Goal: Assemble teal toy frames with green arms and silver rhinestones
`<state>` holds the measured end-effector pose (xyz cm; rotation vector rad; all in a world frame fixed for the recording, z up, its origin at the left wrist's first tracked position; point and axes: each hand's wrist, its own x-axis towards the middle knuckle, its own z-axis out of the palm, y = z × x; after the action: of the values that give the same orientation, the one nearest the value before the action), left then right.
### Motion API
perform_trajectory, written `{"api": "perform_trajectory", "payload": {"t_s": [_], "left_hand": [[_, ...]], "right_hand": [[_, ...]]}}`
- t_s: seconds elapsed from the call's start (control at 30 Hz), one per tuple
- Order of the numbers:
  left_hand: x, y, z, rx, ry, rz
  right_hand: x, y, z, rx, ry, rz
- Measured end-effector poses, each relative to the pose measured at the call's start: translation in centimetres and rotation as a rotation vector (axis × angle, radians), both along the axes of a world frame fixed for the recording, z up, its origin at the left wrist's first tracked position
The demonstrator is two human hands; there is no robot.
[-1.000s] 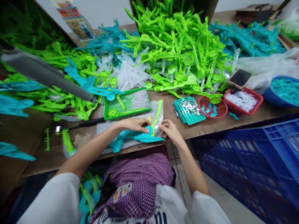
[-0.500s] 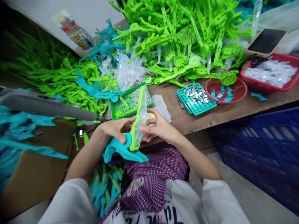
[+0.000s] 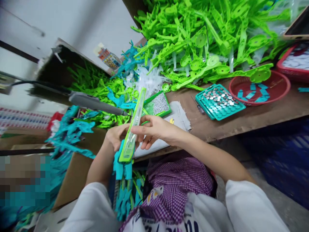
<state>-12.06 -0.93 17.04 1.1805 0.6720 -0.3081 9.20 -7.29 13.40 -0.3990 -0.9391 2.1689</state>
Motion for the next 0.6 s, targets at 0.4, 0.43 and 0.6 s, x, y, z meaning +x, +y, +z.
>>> {"api": "perform_trajectory", "payload": {"t_s": [0.4,0.43,0.6], "left_hand": [[2.1,0.6,-5.6,0.122,0.058,0.098],[2.6,0.8,-6.9,0.131,0.067,0.109],[4.1,0.6,-11.0,0.142,0.071,0.167]], "right_hand": [[2.4,0.5,-6.3,-0.157,-0.274,-0.177],[2.8,0.5,-7.7,-0.197,-0.325,-0.214],[3.6,-0.5,-11.4,-0.281,-0.46,-0.291]]}}
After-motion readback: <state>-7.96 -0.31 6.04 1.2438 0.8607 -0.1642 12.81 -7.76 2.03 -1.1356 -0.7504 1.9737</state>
